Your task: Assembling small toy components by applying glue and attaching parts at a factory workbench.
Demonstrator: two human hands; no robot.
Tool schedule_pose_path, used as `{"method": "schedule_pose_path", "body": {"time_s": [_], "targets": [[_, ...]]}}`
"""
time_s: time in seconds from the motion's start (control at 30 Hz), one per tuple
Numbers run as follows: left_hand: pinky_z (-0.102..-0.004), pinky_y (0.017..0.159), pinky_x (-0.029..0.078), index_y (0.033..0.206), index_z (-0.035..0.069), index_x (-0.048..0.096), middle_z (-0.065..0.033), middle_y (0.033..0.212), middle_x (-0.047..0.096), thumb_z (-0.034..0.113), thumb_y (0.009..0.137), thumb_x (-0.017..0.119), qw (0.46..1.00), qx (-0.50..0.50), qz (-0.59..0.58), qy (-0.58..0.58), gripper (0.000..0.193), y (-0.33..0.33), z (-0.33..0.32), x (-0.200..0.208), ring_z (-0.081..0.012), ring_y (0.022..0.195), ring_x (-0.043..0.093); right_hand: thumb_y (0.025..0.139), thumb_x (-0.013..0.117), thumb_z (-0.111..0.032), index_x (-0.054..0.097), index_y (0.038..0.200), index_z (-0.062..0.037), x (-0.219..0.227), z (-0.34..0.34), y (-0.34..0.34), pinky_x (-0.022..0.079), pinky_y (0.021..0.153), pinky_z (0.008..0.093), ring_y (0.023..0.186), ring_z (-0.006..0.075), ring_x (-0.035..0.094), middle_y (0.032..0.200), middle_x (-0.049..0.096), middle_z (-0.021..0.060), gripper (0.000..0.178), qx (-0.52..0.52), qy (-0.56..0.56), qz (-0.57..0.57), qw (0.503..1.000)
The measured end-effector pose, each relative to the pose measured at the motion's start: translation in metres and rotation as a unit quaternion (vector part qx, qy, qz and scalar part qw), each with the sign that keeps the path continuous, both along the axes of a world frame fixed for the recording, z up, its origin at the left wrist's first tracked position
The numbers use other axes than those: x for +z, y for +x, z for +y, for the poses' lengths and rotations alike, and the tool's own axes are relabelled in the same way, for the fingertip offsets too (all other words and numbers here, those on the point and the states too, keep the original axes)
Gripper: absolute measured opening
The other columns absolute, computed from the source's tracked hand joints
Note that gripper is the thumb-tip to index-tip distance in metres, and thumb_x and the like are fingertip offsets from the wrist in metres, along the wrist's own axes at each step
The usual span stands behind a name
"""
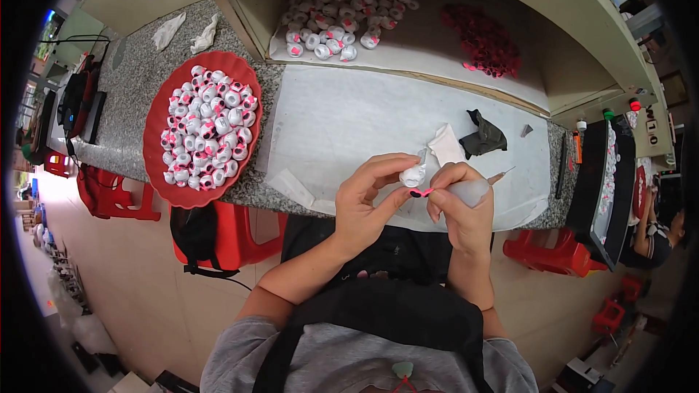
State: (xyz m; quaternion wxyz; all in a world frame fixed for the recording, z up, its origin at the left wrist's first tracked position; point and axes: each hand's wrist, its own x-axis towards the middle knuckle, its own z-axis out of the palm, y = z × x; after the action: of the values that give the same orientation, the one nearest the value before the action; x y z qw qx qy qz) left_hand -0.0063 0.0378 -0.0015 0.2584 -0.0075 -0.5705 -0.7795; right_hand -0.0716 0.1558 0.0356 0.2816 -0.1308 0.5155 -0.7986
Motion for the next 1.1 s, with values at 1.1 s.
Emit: {"method": "schedule_pose_path", "body": {"time_s": [1.1], "targets": [[-0.0291,0.085,0.034,0.099,-0.001,0.051,-0.011,0.102,0.05,-0.003,0.072,0.053,0.991,-0.111,0.005,0.072,0.027,0.01,-0.006,0.008,-0.0182,0.098,0.046,0.06,0.062,0.004,0.05,0.094,0.0046,-0.006,0.002,0.005,0.04,0.045,0.0174,0.061,0.0099,0.052,0.079,0.055,0.0109,0.036,0.056,0.057,0.122,0.989]]}}
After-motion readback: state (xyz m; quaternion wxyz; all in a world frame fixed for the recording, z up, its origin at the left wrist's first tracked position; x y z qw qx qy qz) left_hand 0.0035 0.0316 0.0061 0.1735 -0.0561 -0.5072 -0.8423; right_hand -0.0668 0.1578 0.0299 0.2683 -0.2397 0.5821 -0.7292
